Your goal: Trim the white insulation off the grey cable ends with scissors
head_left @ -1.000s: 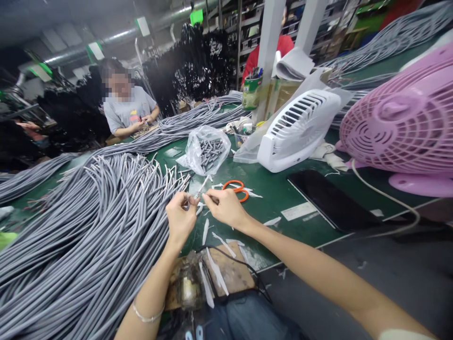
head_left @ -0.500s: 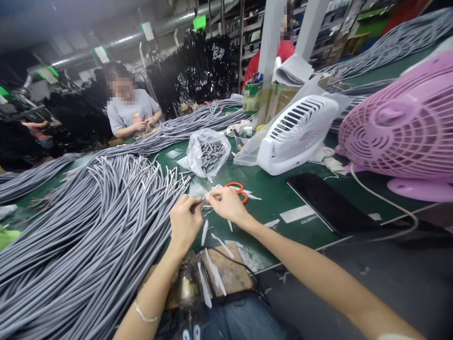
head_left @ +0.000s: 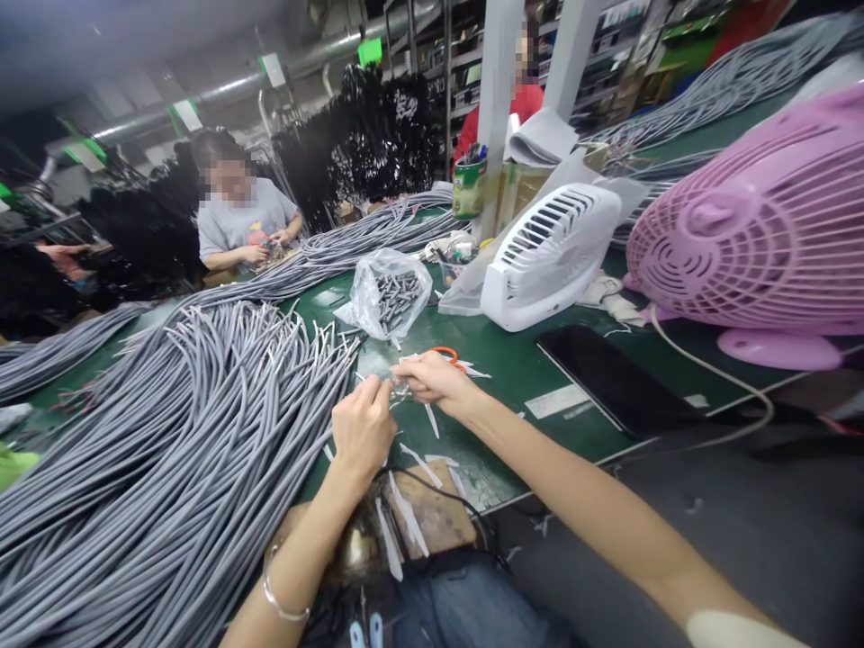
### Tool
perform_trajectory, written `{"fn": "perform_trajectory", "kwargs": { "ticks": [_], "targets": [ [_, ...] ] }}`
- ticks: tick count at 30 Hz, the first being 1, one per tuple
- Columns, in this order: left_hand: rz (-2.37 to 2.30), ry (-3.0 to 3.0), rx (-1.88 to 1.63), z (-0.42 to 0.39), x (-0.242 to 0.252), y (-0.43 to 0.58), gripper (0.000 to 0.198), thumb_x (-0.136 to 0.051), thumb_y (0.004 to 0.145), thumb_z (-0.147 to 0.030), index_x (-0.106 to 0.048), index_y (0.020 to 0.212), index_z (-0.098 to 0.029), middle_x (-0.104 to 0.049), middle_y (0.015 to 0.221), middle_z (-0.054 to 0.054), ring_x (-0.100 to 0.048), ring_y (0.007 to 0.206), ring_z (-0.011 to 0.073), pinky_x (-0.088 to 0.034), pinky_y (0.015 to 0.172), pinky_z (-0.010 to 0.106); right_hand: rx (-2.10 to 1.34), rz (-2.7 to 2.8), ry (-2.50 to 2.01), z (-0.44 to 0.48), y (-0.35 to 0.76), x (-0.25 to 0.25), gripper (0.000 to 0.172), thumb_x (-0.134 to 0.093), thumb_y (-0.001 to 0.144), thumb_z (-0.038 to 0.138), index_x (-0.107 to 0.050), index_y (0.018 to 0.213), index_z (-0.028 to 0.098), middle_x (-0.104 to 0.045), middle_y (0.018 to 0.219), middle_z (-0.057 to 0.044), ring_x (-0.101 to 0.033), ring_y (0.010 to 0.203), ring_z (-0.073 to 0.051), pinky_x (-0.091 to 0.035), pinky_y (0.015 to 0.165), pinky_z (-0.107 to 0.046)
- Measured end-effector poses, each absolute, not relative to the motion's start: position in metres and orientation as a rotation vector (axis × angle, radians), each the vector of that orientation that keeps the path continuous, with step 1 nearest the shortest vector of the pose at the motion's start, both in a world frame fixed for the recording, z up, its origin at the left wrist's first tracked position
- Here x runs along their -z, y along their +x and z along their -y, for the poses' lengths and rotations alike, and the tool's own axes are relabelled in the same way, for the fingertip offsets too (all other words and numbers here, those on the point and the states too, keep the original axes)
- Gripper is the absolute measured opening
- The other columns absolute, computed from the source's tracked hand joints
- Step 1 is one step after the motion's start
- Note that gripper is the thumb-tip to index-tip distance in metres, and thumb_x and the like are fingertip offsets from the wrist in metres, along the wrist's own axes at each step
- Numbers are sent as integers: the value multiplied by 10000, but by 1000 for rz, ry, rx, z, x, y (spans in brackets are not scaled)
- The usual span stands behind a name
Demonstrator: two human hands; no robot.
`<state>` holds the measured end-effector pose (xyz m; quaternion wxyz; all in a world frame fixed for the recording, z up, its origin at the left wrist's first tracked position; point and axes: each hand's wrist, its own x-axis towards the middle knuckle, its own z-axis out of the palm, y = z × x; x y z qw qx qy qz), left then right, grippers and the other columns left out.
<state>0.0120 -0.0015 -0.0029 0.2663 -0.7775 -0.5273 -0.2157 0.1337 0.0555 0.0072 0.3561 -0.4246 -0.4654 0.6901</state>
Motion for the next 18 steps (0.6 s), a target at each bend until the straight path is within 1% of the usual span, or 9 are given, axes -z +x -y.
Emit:
{"fn": "perform_trajectory", "kwargs": {
  "ticks": [5, 8, 14, 18],
  "targets": [
    [1409, -2111, 516, 4, -3, 12, 234, -433, 789, -37, -600, 706, -179, -565, 654, 28, -556, 621, 141, -362, 523, 239, -1921, 1086, -1040, -59, 134, -15, 300, -477, 750, 140, -449, 451, 144, -246, 279, 110, -141, 240, 0, -118, 273, -132],
    [1454, -2145, 445, 5, -6, 12, 227, -438, 786, -36, -601, 714, -177, -569, 673, 33, -570, 655, 149, -373, 529, 242, -1960, 1041, -1030, -59, 133, -16, 311, -459, 754, 117, -436, 445, 143, -253, 276, 108, -141, 233, 4, -125, 261, -119],
    [1511, -2241, 256, 6, -7, 14, 242, -446, 761, -8, -617, 811, -172, -596, 770, 36, -588, 694, 161, -375, 510, 256, -1993, 1010, -1060, -62, 131, -12, 311, -426, 730, 61, -455, 428, 127, -257, 268, 104, -136, 224, 9, -120, 247, -105],
    [1463, -2235, 307, 6, -7, 13, 242, -445, 737, 2, -615, 770, -167, -582, 732, 36, -583, 674, 159, -374, 506, 250, -1988, 1031, -1056, -64, 135, -15, 316, -420, 739, 76, -479, 432, 121, -244, 261, 106, -131, 218, 5, -126, 243, -108]
  ]
}}
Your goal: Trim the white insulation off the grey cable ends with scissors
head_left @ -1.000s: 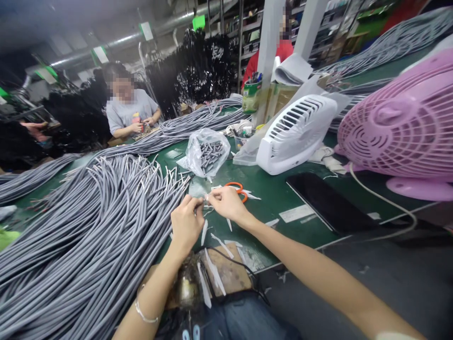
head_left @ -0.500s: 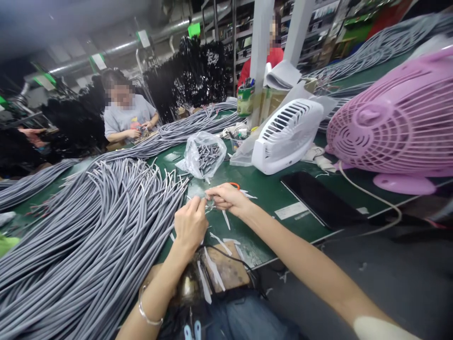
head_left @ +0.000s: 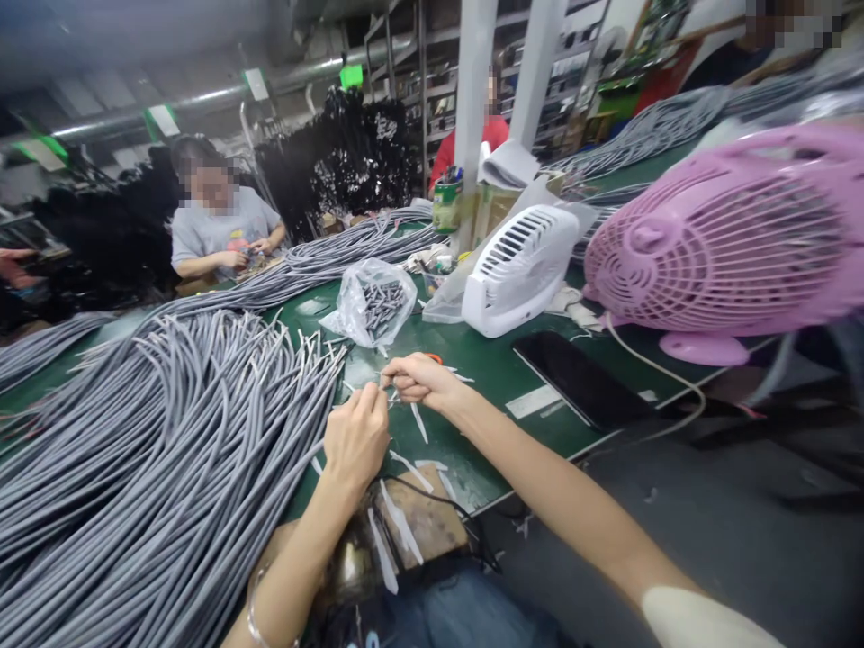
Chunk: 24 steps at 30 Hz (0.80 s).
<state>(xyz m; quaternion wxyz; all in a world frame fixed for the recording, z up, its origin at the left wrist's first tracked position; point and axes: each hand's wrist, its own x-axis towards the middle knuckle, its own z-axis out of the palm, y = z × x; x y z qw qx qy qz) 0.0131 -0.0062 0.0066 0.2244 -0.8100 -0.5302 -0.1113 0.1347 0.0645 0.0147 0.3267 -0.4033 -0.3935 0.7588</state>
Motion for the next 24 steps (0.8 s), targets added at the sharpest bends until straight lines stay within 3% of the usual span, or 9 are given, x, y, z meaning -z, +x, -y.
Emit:
{"fn": "perform_trajectory", "kwargs": {
  "ticks": [9, 15, 18, 20, 24],
  "targets": [
    [1404, -2187, 479, 2, -6, 6, 249, -422, 775, -30, -620, 774, -180, -547, 673, 27, -566, 663, 148, -383, 534, 226, -1868, 1138, -1054, -66, 133, -17, 264, -432, 725, 116, -487, 467, 131, -245, 279, 111, -131, 232, -4, -133, 271, -129],
    [1535, -2202, 467, 7, 0, 11, 347, -412, 814, -54, -592, 1066, -210, -547, 719, 17, -571, 647, 129, -403, 525, 207, -1684, 1374, -1096, -62, 140, -14, 251, -478, 710, 166, -464, 460, 153, -276, 300, 101, -150, 271, -20, -105, 316, -168],
    [1623, -2254, 393, 7, 2, 14, 334, -410, 819, -56, -595, 1053, -206, -556, 751, 22, -584, 672, 128, -430, 559, 206, -1480, 1549, -1108, -58, 147, -15, 275, -545, 683, 124, -486, 415, 142, -364, 344, 68, -273, 342, -35, -178, 387, -180],
    [1678, -2282, 322, 7, 3, 16, 322, -413, 806, -43, -600, 1017, -199, -568, 787, 27, -597, 704, 132, -439, 573, 209, -1125, 1829, -1203, -54, 149, -15, 282, -551, 712, 121, -532, 433, 149, -486, 415, 24, -423, 439, -77, -246, 460, -198],
    [1761, -2298, 212, 7, 2, 18, 303, -437, 784, -35, -583, 1000, -188, -577, 868, 38, -612, 765, 143, -439, 579, 216, -399, 2280, -1460, -47, 148, -12, 237, -483, 836, 226, -683, 711, 199, -696, 737, -68, -617, 712, -188, -311, 554, -238]
  ]
}}
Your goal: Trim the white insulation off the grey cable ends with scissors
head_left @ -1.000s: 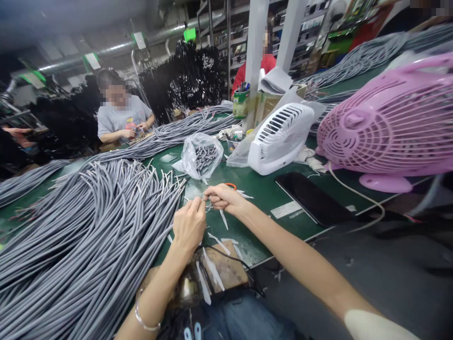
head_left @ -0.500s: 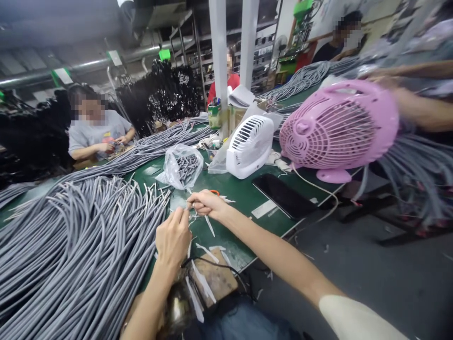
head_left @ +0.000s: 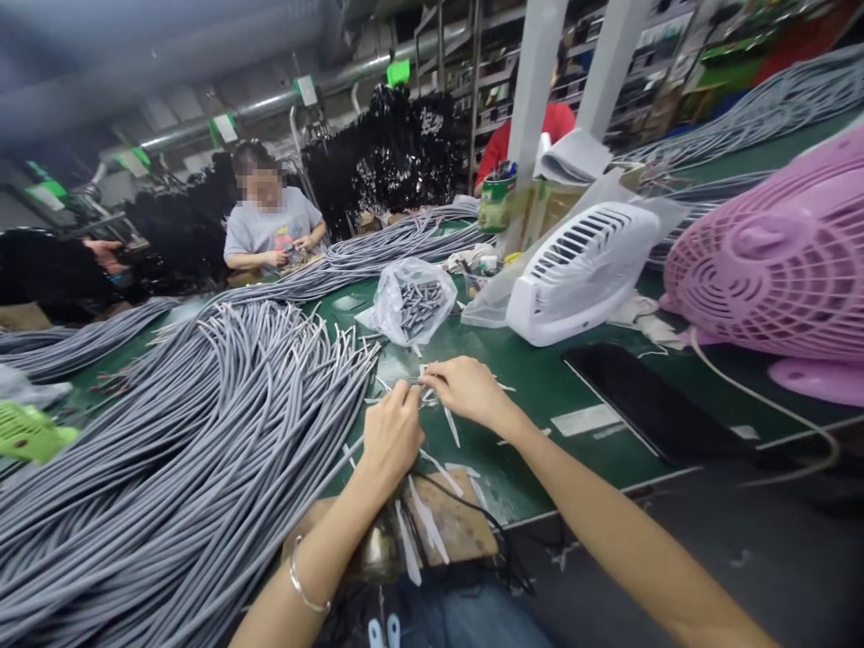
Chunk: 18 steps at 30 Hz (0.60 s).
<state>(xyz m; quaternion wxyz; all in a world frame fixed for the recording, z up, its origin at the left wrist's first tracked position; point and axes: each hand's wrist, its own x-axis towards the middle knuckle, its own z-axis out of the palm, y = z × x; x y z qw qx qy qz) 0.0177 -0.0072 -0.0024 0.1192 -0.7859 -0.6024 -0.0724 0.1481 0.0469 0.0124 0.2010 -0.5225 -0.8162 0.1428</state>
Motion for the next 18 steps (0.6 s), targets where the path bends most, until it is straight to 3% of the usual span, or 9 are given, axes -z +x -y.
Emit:
{"fn": "perform_trajectory", "kwargs": {
  "ticks": [3, 11, 15, 18],
  "targets": [
    [1791, -2292, 181, 7, 1, 19, 286, -442, 795, -58, -568, 1021, -181, -581, 888, 48, -621, 760, 156, -438, 575, 230, -256, 2343, -1519, -44, 146, -12, 256, -457, 866, 275, -698, 801, 217, -711, 831, -84, -642, 780, -216, -325, 567, -247],
    [1837, -2283, 266, 8, 0, 22, 216, -443, 835, -155, -617, 960, -185, -633, 833, 51, -634, 691, 179, -411, 525, 253, -167, 2283, -1620, -36, 139, -14, 274, -456, 848, 267, -713, 771, 215, -712, 781, -81, -644, 773, -208, -330, 565, -249],
    [1884, -2307, 576, 5, 1, 13, 219, -465, 826, -155, -644, 946, -198, -647, 835, 48, -622, 690, 164, -422, 575, 244, -288, 2279, -1636, -44, 150, -17, 238, -482, 834, 291, -708, 772, 245, -711, 806, -65, -635, 768, -205, -319, 555, -246],
    [1971, -2248, 1075, -2, -1, 1, 180, -506, 796, -163, -666, 879, -160, -649, 802, 57, -601, 710, 156, -430, 648, 246, -275, 2060, -1781, -56, 162, -17, 240, -459, 845, 267, -684, 781, 216, -693, 786, -86, -616, 718, -198, -306, 543, -246]
  ]
}}
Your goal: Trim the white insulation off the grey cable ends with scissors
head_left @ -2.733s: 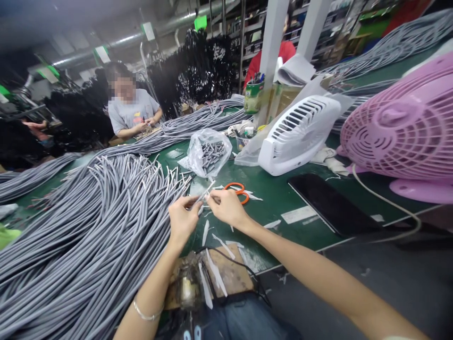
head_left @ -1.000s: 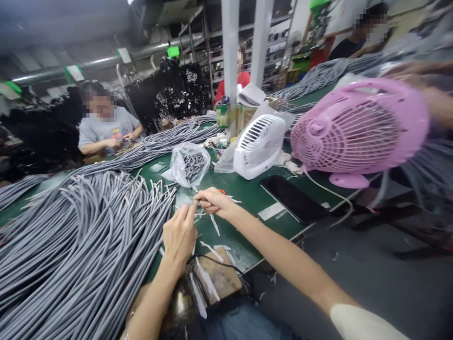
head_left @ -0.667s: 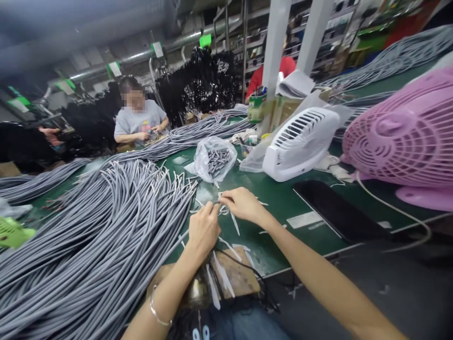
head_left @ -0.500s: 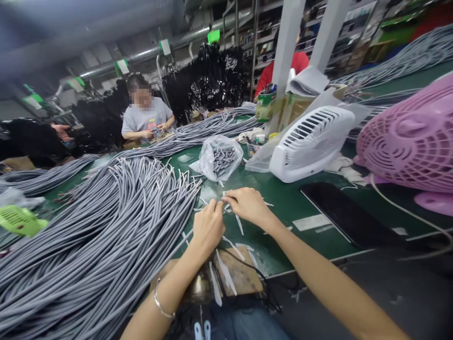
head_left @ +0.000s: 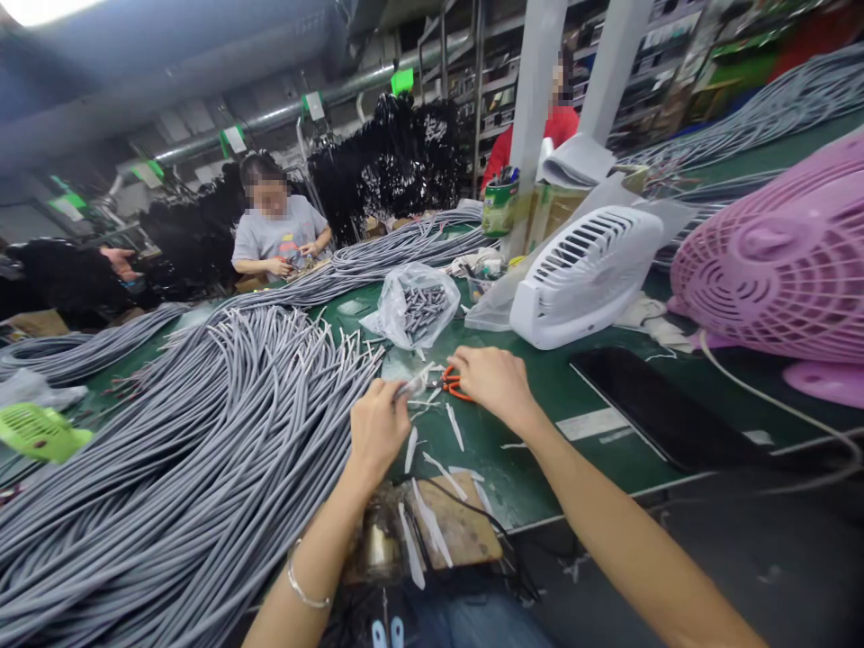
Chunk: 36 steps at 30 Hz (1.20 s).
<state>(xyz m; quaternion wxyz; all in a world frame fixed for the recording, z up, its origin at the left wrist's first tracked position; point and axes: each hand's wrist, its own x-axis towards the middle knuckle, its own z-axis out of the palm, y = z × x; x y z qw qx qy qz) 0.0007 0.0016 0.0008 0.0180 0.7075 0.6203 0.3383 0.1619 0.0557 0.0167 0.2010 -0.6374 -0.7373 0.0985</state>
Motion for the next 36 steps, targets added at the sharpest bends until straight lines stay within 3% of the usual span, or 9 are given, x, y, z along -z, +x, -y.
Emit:
{"fn": "perform_trajectory", "kwargs": {
  "ticks": [4, 7, 10, 13, 19, 25, 31, 33, 36],
  "targets": [
    [-1593, 1527, -1421, -10, -7, -11, 197, -619, 706, -305, -668, 775, -127, -555, 579, -12, -492, 524, 96, -369, 500, 198, -607, 1737, -1402, -64, 162, -8, 184, -466, 812, 239, -615, 729, 173, -594, 634, -27, -527, 597, -141, -321, 541, -222],
    [-1306, 1157, -1405, -10, -13, -12, 402, -710, 578, -445, -654, 791, -109, -333, 451, -91, -256, 370, 27, -173, 372, 161, -1033, 1585, -1023, -61, 149, -2, 172, -586, 714, 328, -586, 736, 157, -386, 490, 63, -353, 465, -83, -274, 480, -200],
    [-1154, 1014, -1345, -7, -20, -9, 497, -762, 493, -479, -636, 795, -105, -236, 449, -116, -159, 357, 4, -77, 364, 150, -1267, 1529, -837, -53, 138, 0, 275, -625, 664, 353, -608, 847, 147, -263, 482, 96, -236, 449, -63, -197, 450, -198],
    [-1102, 967, -1231, -3, -22, -7, 509, -759, 479, -512, -611, 761, -114, -181, 435, -131, -115, 345, -1, -40, 356, 141, -1347, 1530, -760, -47, 133, -3, 307, -606, 692, 338, -624, 928, 142, -294, 496, 87, -249, 464, -64, -199, 453, -199],
    [-1178, 996, -1052, -1, -22, -2, 505, -799, 401, -437, -570, 732, -131, -225, 404, -140, -146, 317, -9, -45, 333, 136, -1320, 1528, -694, -46, 131, -1, 198, -664, 642, 319, -646, 664, 123, -476, 557, 28, -393, 541, -80, -333, 517, -204],
    [-1330, 1129, -936, -5, -17, 2, 404, -762, 471, -367, -602, 751, -122, -251, 372, -132, -171, 310, 2, -83, 339, 159, -1312, 1393, -751, -46, 129, 9, 252, -730, 557, 363, -630, 593, 135, -579, 592, -9, -500, 561, -119, -403, 539, -232],
    [-1460, 1491, -822, -5, 0, 8, 238, -670, 579, -287, -535, 472, -122, -366, 411, -57, -287, 392, 34, -178, 385, 186, -1209, 1403, -797, -47, 131, 5, 168, -685, 614, 297, -600, 577, 157, -566, 576, 4, -504, 563, -114, -400, 543, -219],
    [-1409, 1442, -831, -4, -1, 6, 182, -652, 587, -279, -614, 664, -118, -324, 408, -86, -244, 375, 31, -153, 378, 182, -1180, 1364, -815, -50, 133, 3, 166, -653, 648, 303, -597, 607, 152, -563, 596, 6, -501, 578, -109, -397, 557, -215],
    [-1248, 1211, -918, -2, -8, 2, 577, -608, 586, -246, -473, 1143, -177, -281, 428, -139, -179, 332, 23, -109, 355, 161, -1233, 1386, -800, -51, 134, 1, 180, -659, 645, 306, -633, 716, 143, -571, 651, 7, -512, 627, -109, -399, 592, -213]
  ]
}}
